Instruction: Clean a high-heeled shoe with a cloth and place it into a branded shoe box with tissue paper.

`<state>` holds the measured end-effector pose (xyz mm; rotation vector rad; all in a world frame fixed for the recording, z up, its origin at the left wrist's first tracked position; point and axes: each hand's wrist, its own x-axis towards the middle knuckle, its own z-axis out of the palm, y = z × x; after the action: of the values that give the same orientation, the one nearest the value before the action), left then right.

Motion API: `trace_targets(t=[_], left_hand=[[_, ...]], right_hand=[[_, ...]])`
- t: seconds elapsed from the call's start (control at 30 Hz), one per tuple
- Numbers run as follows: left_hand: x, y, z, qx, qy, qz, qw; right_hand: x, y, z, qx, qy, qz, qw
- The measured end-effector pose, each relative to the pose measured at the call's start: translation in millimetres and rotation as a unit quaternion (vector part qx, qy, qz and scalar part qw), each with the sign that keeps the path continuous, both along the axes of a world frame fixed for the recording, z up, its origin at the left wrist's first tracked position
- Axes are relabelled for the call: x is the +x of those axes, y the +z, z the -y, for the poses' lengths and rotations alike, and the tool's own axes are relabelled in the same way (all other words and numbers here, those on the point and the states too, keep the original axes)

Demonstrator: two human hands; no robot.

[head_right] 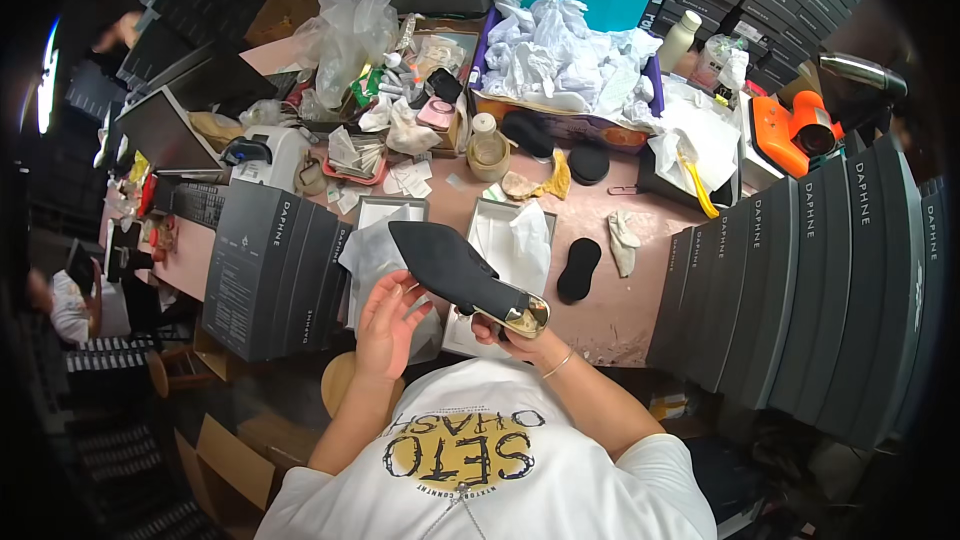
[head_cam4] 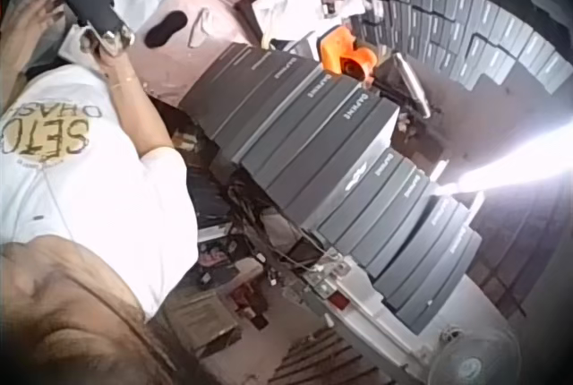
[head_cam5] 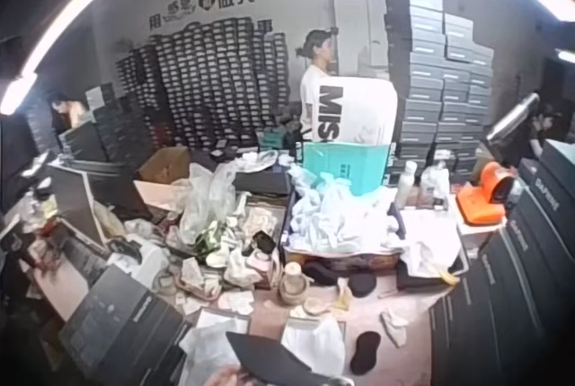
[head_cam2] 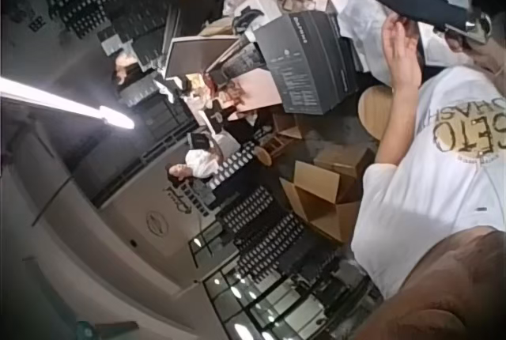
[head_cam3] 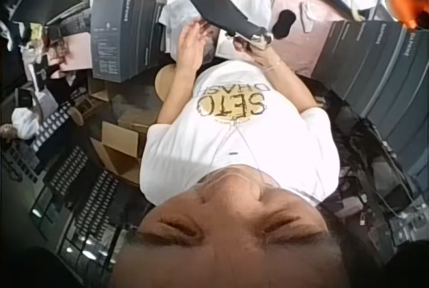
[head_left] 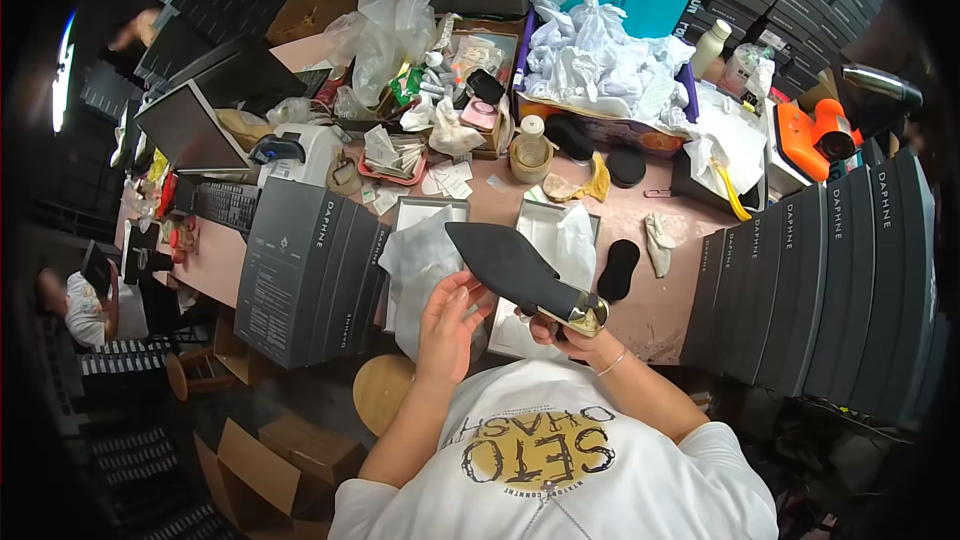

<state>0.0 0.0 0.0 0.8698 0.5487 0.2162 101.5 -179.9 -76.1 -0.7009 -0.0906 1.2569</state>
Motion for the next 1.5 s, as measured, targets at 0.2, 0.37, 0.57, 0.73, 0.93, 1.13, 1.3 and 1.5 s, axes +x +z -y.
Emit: trace_targets(t=[0.2,0.37,0.57,0.73,0.93,1.13,1.3,1.5], left_hand=[[2,-5,11,-0.029,0.017,-0.014,0.999],[-3,-15,16,-0.029,0.011,-0.008,0.999],[-20,-31,25,-0.197,-0.093,-0.033,0.975],[-47,-83,5,-0.228,-0.056,-0.067,0.97],[-68,-103,-15,-0.234,0.046,-0.078,0.968],[-59,-119,-12,-0.301,0.013,-0.075,0.951],[-40,-111,-40,-0.291,0.035,-0.117,0.949],[-26,-105,-73,-0.345,0.04,-0.047,0.937]], right_hand=[[4,3,10,-0.019,-0.025,0.009,0.999],[5,-8,23,-0.009,-0.031,0.075,0.997],[11,47,7,-0.084,-0.05,0.776,0.623],[-4,70,-29,-0.022,0.175,0.832,0.526],[69,69,-99,-0.063,0.214,0.629,0.745],[164,-74,-221,-0.202,0.096,0.769,0.599],[199,-141,-287,-0.327,0.15,0.816,0.453],[199,-157,-290,-0.375,0.141,0.845,0.354]])
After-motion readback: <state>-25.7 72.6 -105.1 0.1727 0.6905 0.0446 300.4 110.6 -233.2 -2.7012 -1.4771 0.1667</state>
